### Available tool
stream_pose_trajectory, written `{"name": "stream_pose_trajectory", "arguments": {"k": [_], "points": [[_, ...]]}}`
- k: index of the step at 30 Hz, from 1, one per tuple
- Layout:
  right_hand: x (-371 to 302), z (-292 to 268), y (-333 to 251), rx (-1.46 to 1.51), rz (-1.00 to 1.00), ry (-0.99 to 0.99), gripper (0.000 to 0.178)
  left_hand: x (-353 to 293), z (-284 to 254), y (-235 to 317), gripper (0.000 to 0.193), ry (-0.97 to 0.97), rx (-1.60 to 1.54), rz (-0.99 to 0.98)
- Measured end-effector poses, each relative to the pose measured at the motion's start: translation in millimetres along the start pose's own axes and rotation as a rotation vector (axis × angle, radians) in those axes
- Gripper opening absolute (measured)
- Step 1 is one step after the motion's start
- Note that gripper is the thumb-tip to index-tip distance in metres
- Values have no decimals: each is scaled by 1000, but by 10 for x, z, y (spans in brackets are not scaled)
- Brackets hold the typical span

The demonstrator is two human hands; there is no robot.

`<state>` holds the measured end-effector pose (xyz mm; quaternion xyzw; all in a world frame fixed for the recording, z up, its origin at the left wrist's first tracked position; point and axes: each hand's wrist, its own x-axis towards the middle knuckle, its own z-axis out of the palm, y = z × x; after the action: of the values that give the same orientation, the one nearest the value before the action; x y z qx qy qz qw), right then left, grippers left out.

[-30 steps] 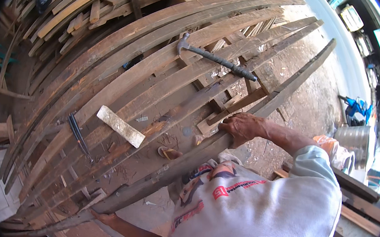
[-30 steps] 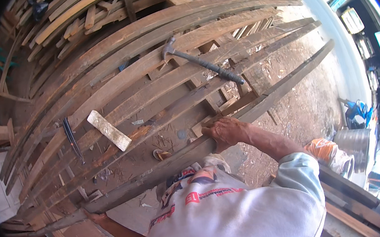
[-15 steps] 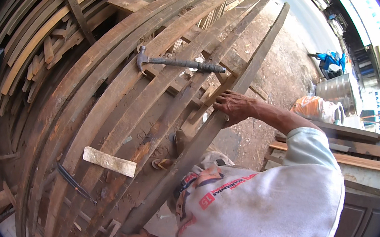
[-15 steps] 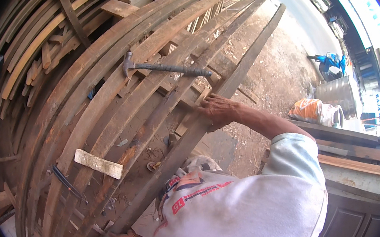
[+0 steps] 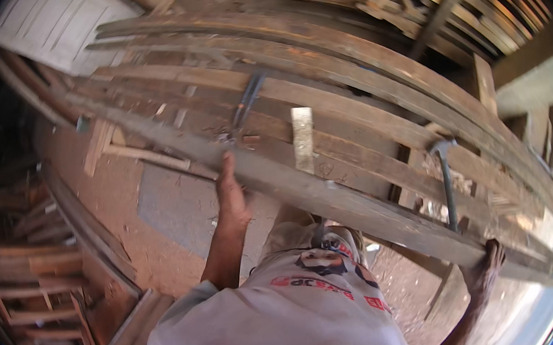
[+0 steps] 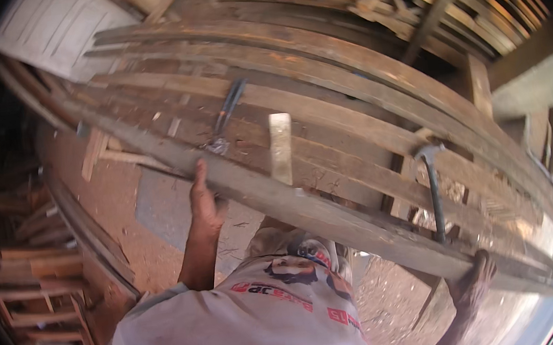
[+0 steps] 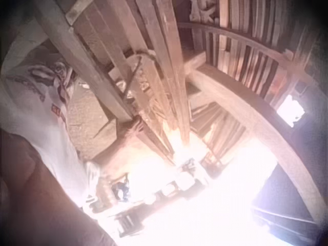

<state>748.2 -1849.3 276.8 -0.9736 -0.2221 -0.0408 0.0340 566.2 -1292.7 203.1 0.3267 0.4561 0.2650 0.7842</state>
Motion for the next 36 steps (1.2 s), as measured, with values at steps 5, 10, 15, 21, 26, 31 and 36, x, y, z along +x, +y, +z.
{"name": "stream_pose_trajectory", "arguments": {"k": [5, 10, 15, 21, 26, 31, 36], "points": [[369, 34, -30, -3, -195, 215, 78, -42, 537, -283, 61, -179, -172, 42], [633, 111, 201, 32, -160, 31, 77, 6, 1006, -516, 51, -283, -166, -201], [972, 192, 648, -54, -215, 123, 69, -87, 1612, -624, 55, -401, -107, -349], [1149, 211, 1149, -277, -206, 90, 68, 78, 2096, -1171, 57, -503, -168, -538], [1440, 319, 1643, -211, 25, -111, 77, 216, 2575, -1564, 58, -516, -162, -543], [1451, 1300, 3098, -124, -9, -53, 67, 488, 3048, -1625, 72, -608, 52, -499], [2497, 782, 1942, -71, 90, -126, 68, 970, 3109, -1778, 48, -414, -103, -510]]}}
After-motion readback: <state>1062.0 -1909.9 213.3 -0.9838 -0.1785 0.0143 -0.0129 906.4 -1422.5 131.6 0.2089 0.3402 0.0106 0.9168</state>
